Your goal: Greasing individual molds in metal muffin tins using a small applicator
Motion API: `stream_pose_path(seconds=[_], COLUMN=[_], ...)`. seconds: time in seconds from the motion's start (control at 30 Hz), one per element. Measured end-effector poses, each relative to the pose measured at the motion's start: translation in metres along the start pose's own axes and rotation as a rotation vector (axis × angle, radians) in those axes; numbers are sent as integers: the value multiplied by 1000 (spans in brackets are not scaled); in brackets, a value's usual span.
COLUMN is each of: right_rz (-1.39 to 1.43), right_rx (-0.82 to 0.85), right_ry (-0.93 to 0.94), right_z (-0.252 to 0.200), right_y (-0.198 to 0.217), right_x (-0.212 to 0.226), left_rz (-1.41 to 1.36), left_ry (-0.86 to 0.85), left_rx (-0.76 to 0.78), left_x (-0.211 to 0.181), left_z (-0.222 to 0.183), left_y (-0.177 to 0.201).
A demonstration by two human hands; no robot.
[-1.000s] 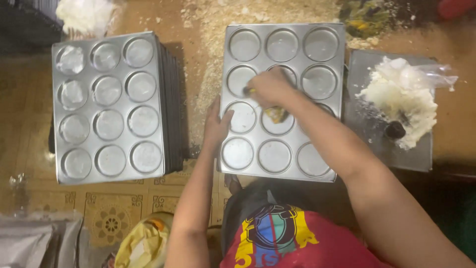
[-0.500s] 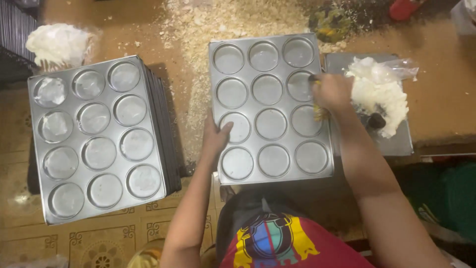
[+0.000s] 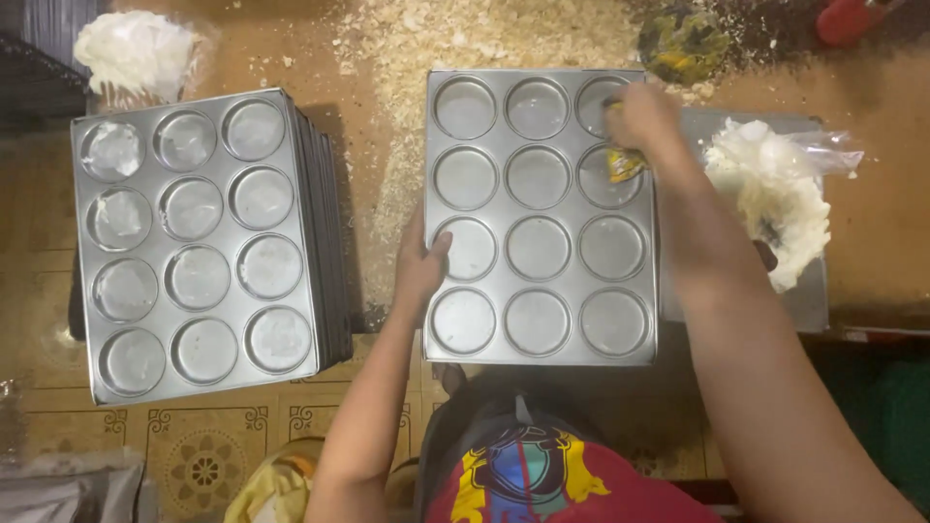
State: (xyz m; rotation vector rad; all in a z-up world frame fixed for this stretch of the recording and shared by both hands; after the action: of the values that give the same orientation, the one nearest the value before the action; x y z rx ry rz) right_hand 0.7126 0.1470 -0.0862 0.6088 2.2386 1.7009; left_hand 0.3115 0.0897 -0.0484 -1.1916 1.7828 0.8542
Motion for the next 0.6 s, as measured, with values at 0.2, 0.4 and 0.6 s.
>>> stream_pose_path(seconds=[0.2, 0.4, 0.6], right_rz=[37, 23, -30], right_rx=[-86, -220, 11], right_ry=[317, 341, 489], right_z=[-17, 41, -47], right_y=[41, -26, 19], right_x=[51, 123, 129], left_rz=[93, 35, 94], left_ry=[-174, -212, -368], left_rx=[-100, -89, -119], left_x=[90, 80, 118], left_z=[54, 57, 78], left_y=[10, 7, 11])
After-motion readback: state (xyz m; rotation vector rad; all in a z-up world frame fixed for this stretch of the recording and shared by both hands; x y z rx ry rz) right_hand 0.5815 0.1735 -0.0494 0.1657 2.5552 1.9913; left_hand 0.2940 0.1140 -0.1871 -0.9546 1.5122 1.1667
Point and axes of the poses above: each hand's wrist, its own z-axis towards the middle knuckle, its own y-axis out of the back of the hand, x = y × z, the point moved 8 cm from there along z, towards the middle knuckle, and after that the axes turned 7 degrees about -z, right-handed, at the moved point
